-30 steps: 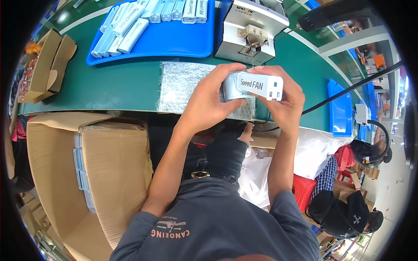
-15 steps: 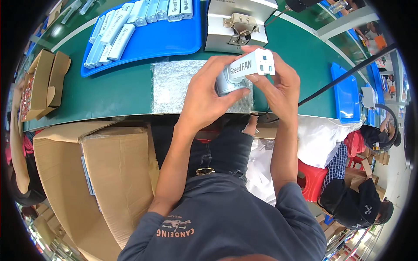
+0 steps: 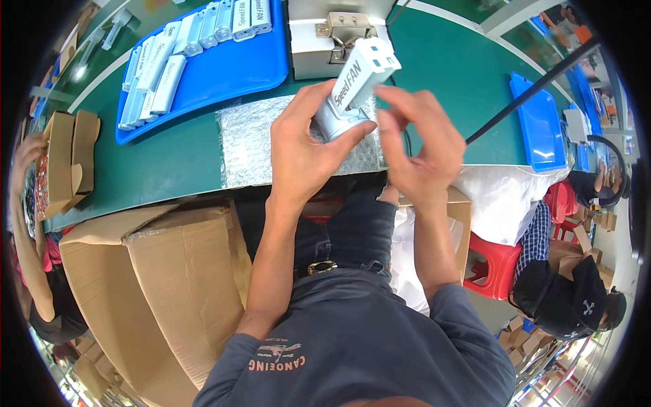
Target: Package small handheld fans into boxes and organize them into shipping cartons on a factory assembly line.
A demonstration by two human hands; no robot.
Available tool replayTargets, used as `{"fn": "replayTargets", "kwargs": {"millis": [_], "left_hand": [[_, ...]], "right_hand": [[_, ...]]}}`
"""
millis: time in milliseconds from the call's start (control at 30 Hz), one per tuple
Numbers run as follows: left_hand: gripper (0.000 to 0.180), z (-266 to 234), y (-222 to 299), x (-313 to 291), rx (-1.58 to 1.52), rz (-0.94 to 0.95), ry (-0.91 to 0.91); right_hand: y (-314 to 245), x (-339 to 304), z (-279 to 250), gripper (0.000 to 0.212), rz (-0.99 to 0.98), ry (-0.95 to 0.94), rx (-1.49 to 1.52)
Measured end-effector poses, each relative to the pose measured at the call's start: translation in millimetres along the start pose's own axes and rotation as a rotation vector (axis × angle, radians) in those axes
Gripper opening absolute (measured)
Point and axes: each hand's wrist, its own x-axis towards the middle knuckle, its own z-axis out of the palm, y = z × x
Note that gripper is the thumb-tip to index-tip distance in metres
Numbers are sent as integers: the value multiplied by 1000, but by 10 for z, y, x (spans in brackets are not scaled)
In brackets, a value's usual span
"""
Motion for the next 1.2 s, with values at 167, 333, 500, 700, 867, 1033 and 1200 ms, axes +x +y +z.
{"fn": "replayTargets", "kwargs": {"millis": [167,333,500,700,867,1033,1200], "left_hand": [[52,30,2,-40,66,-27,38],[54,55,-16,-63,125,73,21],[55,70,-29,-41,106,106,30],[54,84,6,-13,117,94,0],[54,90,-61,-35,60,85,16],[55,75,-79,-29,25,75,-19],[54,73,-65,-25,15,58,-1]], "right_hand": [[-15,-15,260,40,-82,148,-164],[86,-10,288,37,-47,154,-120],[113,-21,258,38,-13,81,-214],[137,-96,226,27,53,51,-227],[173,-80,220,30,34,19,-189],[133,-83,141,26,102,-56,-186],[69,-37,30,27,19,-158,-287]]}}
